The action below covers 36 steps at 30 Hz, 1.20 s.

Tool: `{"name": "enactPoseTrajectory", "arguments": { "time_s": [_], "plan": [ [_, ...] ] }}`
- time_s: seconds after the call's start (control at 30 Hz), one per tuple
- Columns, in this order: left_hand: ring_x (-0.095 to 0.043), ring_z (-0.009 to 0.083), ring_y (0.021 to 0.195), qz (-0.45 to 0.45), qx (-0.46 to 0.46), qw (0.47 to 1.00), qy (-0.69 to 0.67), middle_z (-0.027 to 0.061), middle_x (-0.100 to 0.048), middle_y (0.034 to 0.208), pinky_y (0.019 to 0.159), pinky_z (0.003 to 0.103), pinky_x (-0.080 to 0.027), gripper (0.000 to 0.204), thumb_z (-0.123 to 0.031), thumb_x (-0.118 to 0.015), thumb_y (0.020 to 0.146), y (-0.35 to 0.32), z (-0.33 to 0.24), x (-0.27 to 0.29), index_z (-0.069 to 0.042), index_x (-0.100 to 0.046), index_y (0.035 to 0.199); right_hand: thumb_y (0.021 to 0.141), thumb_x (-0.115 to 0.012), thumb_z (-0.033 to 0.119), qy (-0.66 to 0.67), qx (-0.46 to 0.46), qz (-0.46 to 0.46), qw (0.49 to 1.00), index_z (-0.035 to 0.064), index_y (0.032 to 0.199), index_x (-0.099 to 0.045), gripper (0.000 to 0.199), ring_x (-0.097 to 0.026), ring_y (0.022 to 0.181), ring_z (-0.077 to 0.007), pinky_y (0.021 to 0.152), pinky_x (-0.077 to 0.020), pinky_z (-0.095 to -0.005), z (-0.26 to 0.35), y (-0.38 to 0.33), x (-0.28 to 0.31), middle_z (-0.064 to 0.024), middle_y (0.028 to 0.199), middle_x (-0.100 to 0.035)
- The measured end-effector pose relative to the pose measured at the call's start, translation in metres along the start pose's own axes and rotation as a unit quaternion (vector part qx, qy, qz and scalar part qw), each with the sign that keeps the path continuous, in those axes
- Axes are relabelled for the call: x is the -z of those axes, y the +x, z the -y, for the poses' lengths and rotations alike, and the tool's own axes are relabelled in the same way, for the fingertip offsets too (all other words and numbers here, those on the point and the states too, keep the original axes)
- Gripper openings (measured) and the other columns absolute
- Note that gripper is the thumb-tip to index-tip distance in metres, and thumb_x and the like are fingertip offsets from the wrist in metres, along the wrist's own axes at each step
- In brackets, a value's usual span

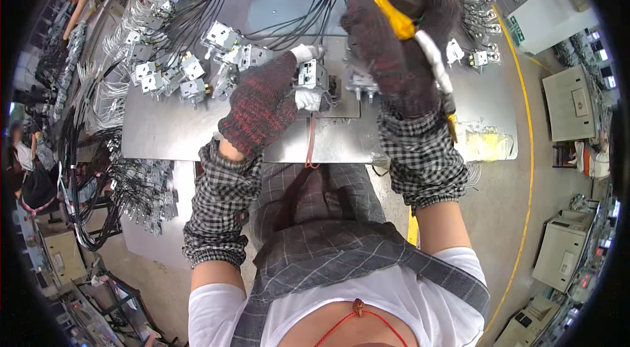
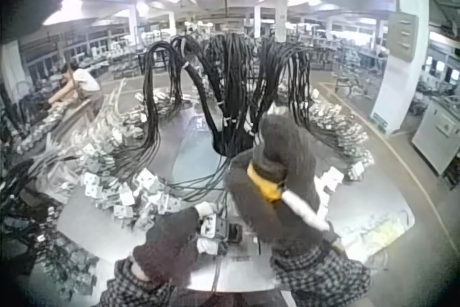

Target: Assembling and wiring electronic components at a manual assembly station on a production floor.

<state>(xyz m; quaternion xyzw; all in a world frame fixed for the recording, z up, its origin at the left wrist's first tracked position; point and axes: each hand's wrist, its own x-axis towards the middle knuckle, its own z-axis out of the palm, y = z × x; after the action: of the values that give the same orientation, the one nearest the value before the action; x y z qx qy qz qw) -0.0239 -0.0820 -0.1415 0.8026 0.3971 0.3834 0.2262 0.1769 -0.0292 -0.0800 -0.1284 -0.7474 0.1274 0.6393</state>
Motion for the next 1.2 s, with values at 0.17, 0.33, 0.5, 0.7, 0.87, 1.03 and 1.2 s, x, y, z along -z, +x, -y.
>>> {"name": "enactPoseTrajectory", "arguments": {
  "time_s": [0.17, 0.33, 0.5, 0.7, 0.87, 1.03, 1.2],
  "plan": [
    [-0.071, 0.026, 0.083, 0.035, 0.011, 0.99, 0.133, 0.0141, -0.071, 0.098, 0.071, 0.032, -0.056, 0.049, -0.021, -0.073, 0.083, 0.008, -0.002, -0.007, -0.01, -0.058, 0.128, 0.09, -0.065, 0.005, 0.16, -0.05, -0.165, 0.972, 0.008, 0.145, -0.022, 0.071, -0.069, 0.069, -0.0243, 0.059, -0.0609, -0.034, 0.006, -0.003, 0.006, -0.0223, 0.095, -0.066],
    [-0.067, 0.0309, 0.078, 0.002, 0.035, 0.999, 0.034, 0.013, -0.069, 0.087, 0.066, 0.039, -0.052, 0.056, -0.041, -0.075, 0.077, 0.008, 0.0, -0.01, -0.012, -0.061, 0.123, 0.091, -0.064, 0.004, 0.162, -0.066, -0.233, 0.957, 0.0126, 0.144, -0.024, 0.067, -0.069, 0.072, -0.0279, 0.058, -0.0611, -0.039, 0.017, -0.013, -0.002, -0.0226, 0.096, -0.066],
    [-0.069, 0.0329, 0.088, 0.071, 0.012, 0.993, 0.093, 0.0183, -0.069, 0.1, 0.075, 0.038, -0.055, 0.057, -0.027, -0.076, 0.078, 0.017, -0.01, -0.008, -0.005, -0.057, 0.127, 0.091, -0.064, 0.005, 0.17, -0.083, -0.232, 0.954, 0.0166, 0.144, -0.025, 0.067, -0.069, 0.073, -0.0294, 0.058, -0.0606, -0.0414, 0.02, -0.015, -0.011, -0.0222, 0.097, -0.065],
    [-0.068, 0.0347, 0.095, 0.054, 0.02, 0.992, 0.116, 0.0201, -0.068, 0.104, 0.077, 0.04, -0.054, 0.056, -0.026, -0.072, 0.078, 0.012, -0.006, -0.01, -0.004, -0.056, 0.128, 0.091, -0.065, 0.009, 0.373, -0.141, -0.141, 0.906, 0.0157, 0.142, -0.029, 0.063, -0.065, 0.08, -0.0273, 0.066, -0.0578, -0.04, 0.017, -0.02, -0.008, -0.0198, 0.103, -0.063],
    [-0.066, 0.0344, 0.089, 0.054, 0.0, 0.977, 0.204, 0.0185, -0.067, 0.101, 0.077, 0.043, -0.053, 0.063, -0.046, -0.074, 0.077, 0.008, -0.009, -0.007, -0.005, -0.058, 0.123, 0.096, -0.059, 0.012, 0.601, -0.257, -0.103, 0.75, 0.004, 0.137, -0.038, 0.048, -0.062, 0.1, -0.0275, 0.079, -0.0566, -0.0418, 0.018, -0.035, 0.0, -0.0203, 0.118, -0.059],
    [-0.062, 0.0372, 0.098, -0.127, -0.013, 0.931, 0.342, 0.0192, -0.063, 0.112, 0.084, 0.045, -0.05, 0.068, -0.033, -0.076, 0.077, -0.003, -0.011, 0.025, -0.007, -0.051, 0.134, 0.096, -0.059, 0.013, 0.497, -0.205, -0.131, 0.833, 0.005, 0.139, -0.035, 0.05, -0.063, 0.096, -0.0274, 0.076, -0.0571, -0.0405, 0.018, -0.031, -0.002, -0.0202, 0.116, -0.06],
    [-0.061, 0.0333, 0.093, -0.064, 0.049, 0.91, 0.406, 0.013, -0.066, 0.103, 0.082, 0.043, -0.049, 0.063, -0.028, -0.081, 0.072, 0.0, 0.016, 0.044, -0.016, -0.057, 0.129, 0.096, -0.059, 0.013, 0.419, -0.167, -0.147, 0.88, 0.0059, 0.14, -0.032, 0.052, -0.064, 0.092, -0.0273, 0.072, -0.0577, -0.0392, 0.011, -0.025, -0.005, -0.0202, 0.114, -0.061]
  ]
}}
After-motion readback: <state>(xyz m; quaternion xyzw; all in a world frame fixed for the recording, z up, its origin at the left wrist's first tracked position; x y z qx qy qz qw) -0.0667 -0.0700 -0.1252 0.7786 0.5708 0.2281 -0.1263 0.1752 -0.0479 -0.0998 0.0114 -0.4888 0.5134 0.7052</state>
